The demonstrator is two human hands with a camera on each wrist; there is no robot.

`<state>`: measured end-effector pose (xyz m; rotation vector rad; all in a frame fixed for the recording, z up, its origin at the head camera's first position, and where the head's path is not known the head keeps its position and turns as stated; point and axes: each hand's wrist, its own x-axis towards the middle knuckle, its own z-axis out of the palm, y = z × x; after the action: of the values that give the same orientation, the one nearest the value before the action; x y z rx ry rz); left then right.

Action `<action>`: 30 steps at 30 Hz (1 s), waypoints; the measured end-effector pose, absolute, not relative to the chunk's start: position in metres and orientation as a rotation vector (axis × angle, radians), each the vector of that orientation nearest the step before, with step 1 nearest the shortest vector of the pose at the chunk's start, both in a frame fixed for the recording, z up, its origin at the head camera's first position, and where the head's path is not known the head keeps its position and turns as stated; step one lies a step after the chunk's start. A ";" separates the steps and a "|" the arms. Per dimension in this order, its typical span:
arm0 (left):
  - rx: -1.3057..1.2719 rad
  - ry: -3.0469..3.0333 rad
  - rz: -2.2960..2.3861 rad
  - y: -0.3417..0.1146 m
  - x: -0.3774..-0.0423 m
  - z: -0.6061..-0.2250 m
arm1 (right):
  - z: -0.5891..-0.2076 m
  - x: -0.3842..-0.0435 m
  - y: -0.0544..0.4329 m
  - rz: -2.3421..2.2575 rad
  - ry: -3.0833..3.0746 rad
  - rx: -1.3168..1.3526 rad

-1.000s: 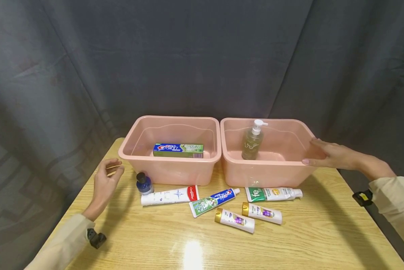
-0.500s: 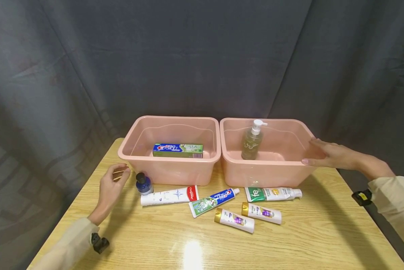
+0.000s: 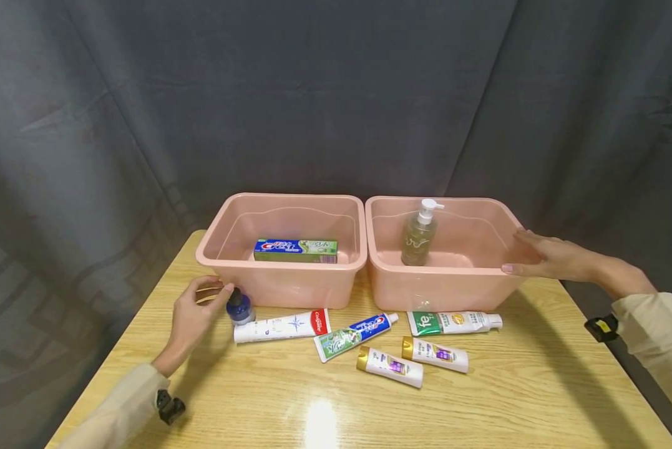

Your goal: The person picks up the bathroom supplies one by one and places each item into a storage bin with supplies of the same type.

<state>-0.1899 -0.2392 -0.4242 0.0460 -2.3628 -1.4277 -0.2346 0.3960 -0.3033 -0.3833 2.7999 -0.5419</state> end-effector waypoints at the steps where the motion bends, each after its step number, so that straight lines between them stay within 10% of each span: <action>1: 0.038 -2.368 -1.431 -0.239 -0.190 -0.424 | -0.303 -0.235 0.396 -0.537 2.802 -0.382; 30: -0.002 -2.518 -1.352 -0.232 -0.197 -0.430 | -0.304 -0.235 0.395 -0.552 2.801 -0.388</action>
<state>-0.1974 -0.2319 -0.4300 -0.0016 -2.5176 -1.3518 -0.2347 0.3951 -0.3042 -0.3882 2.8010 -0.5519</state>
